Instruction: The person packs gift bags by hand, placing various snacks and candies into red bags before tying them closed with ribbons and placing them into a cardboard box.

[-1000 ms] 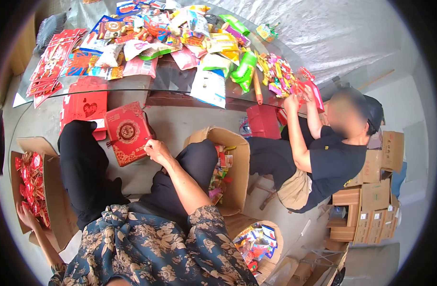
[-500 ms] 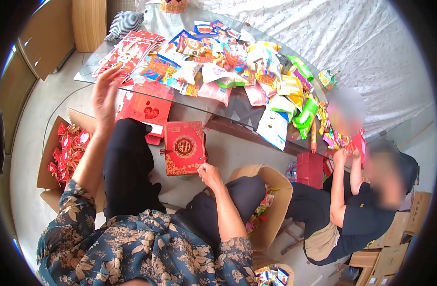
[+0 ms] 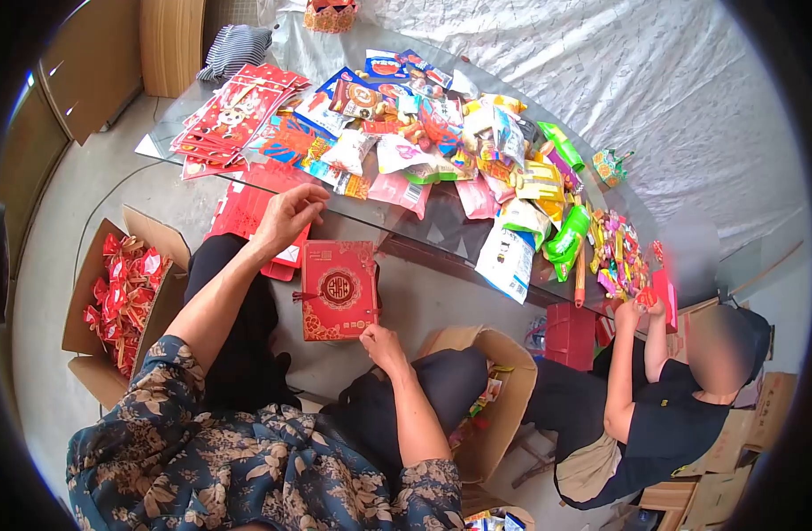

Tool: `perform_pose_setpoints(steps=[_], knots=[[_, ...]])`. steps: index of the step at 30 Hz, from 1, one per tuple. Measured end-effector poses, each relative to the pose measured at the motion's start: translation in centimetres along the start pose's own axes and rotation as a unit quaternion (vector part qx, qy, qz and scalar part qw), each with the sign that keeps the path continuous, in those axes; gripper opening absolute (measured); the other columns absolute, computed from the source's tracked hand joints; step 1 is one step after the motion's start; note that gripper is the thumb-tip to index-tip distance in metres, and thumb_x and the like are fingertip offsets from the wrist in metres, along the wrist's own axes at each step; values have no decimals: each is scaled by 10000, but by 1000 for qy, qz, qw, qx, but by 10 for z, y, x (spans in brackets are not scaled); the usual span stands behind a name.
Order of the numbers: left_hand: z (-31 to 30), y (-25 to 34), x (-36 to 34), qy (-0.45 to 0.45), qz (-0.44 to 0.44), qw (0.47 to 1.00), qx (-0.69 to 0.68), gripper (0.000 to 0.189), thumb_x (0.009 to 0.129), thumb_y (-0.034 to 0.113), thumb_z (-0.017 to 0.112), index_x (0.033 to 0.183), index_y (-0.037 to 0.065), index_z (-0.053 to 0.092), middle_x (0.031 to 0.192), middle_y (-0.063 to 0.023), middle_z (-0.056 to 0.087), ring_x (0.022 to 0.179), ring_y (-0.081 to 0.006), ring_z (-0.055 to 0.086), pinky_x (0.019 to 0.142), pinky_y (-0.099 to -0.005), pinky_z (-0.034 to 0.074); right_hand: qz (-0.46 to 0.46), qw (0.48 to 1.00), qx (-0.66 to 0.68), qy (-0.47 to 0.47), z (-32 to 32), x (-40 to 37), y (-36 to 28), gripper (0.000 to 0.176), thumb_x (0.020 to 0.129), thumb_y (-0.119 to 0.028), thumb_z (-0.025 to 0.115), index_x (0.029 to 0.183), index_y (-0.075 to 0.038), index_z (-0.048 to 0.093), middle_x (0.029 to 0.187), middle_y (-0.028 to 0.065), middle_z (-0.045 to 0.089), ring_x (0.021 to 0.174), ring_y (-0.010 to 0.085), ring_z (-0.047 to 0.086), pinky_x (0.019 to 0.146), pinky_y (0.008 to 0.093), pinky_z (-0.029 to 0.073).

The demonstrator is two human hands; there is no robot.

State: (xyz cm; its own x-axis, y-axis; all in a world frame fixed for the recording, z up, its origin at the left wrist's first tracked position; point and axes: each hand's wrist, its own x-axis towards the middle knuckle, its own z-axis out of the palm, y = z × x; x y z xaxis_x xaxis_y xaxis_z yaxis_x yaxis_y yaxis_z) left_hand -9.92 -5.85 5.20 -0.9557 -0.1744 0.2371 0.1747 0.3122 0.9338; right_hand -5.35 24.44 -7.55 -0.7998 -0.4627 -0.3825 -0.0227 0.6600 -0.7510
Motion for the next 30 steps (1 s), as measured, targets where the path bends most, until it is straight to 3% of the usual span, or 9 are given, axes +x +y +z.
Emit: perform_pose_setpoints(steps=[3,6,8,10,11,15,19,24,30], knots=[[1,-6,-4,-50,36,995,81,198,846,62,623,1029,-14,616,823,-97,657,707,-129,625,661,-298,512,12,1000,-19,-13,0,1,-3,151,873,-158,604,847,-12,629,673,56,636,565,130,613,563,287,494],[2,-16,-7,-102,56,988,104,172,826,72,631,980,-4,644,804,-150,668,756,-240,667,693,-342,523,8,1000,-20,-14,3,2,-1,153,870,-158,606,845,-8,627,666,61,634,559,135,615,560,293,495],[2,-12,-8,-90,31,995,38,153,836,70,623,963,-11,652,792,-156,664,730,-232,666,673,-330,517,-4,999,-28,-16,5,4,-2,155,870,-158,606,842,-6,626,666,62,634,558,138,617,560,296,496],[-3,-5,-7,-80,7,995,57,147,840,70,624,960,-9,654,764,-148,657,699,-222,660,655,-328,510,-29,999,-42,-4,10,6,3,159,870,-158,606,841,-3,625,665,63,633,556,140,616,557,300,494],[-2,-10,-6,-58,42,995,62,148,842,82,630,958,-7,655,738,-141,651,667,-215,654,639,-332,506,-34,998,-46,-3,11,7,5,160,870,-158,606,841,-2,624,664,63,633,554,140,615,557,301,494],[-6,-5,-6,-45,6,997,62,153,844,112,639,943,-3,662,762,-150,655,699,-218,660,649,-334,505,-26,998,-64,-8,12,6,0,157,870,-162,609,844,-8,625,667,60,634,574,146,623,569,300,496],[-6,-10,-5,-26,38,996,83,159,844,127,645,951,10,667,787,-147,661,733,-230,660,671,-337,506,-56,996,-70,11,14,4,-1,150,869,-166,613,862,-17,628,677,74,638,589,157,631,581,316,499],[-7,-18,-6,-36,39,997,60,131,863,105,616,934,1,649,734,-98,644,591,-146,625,574,-291,494,-63,993,-98,24,11,-5,-14,143,854,-168,618,883,-29,629,739,135,652,676,242,651,638,360,495],[-23,5,-10,-60,34,996,50,120,880,80,604,942,-16,640,729,-56,628,598,-105,604,553,-260,476,-67,991,-113,25,14,-6,-24,135,842,-172,622,886,-46,639,796,153,666,772,301,655,695,385,489]])
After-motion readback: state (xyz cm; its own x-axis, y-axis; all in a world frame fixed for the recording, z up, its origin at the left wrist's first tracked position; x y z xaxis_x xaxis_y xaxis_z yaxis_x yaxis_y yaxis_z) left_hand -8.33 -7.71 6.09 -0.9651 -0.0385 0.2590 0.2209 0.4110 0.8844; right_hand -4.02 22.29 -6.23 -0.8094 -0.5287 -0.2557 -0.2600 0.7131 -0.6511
